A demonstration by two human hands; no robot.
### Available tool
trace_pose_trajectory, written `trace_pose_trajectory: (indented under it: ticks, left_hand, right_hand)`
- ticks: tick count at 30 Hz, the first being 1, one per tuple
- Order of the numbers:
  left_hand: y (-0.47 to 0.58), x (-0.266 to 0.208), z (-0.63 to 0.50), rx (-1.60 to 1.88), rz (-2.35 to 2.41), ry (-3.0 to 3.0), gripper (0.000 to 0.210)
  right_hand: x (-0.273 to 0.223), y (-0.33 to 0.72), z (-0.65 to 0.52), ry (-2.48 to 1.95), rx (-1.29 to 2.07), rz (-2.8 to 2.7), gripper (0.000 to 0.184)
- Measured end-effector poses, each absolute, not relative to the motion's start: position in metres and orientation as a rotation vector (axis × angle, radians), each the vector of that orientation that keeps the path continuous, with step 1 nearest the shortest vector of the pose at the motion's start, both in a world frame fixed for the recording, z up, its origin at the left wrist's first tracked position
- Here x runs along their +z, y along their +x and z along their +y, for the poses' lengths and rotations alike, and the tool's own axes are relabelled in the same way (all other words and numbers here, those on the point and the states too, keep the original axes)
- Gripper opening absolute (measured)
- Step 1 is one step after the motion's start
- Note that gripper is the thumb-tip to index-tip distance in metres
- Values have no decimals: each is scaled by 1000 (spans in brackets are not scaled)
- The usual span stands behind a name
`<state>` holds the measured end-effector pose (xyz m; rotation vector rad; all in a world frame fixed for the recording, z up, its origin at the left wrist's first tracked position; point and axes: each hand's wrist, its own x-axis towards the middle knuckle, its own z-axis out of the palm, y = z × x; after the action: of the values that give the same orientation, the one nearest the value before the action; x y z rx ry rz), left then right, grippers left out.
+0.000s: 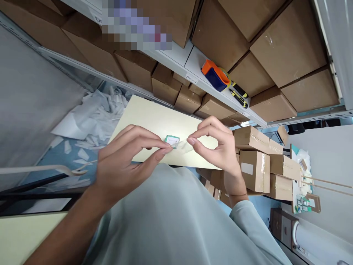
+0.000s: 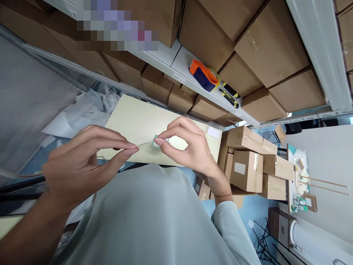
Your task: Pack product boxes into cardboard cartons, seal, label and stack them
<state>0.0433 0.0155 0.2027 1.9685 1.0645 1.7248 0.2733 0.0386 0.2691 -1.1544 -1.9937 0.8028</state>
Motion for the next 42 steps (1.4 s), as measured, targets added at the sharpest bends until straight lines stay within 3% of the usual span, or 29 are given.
trace_pose_trajectory:
  ticks: [12, 20, 23, 27, 31, 36, 42]
  left_hand:
    - [39, 192, 0, 1720, 1133, 2023, 14]
    - [29, 192, -15, 1795, 1010, 2230, 27]
    - [26, 190, -14, 1698, 1036, 2182, 29]
    - [25, 192, -7, 1774, 939, 2348, 28]
    - [28, 194, -1, 1671, 964, 2204, 20]
    - [29, 189, -4, 1644, 932, 2002, 20]
    - [29, 185, -9, 1547, 940, 1796, 22]
  right_hand:
    - [247, 263, 23, -1332, 1098, -1681, 35]
    - [225, 274, 28, -1442, 1355, -1299, 30]
    - [218, 275, 26, -1359, 1599, -1135, 27]
    - [209, 281, 21, -1206, 1786, -1067, 38]
    - [200, 292, 19, -1016, 1899, -1160, 21]
    - [191, 299, 19, -845, 1915, -1241, 19]
    - [178, 304, 18, -768, 1932, -1215, 38]
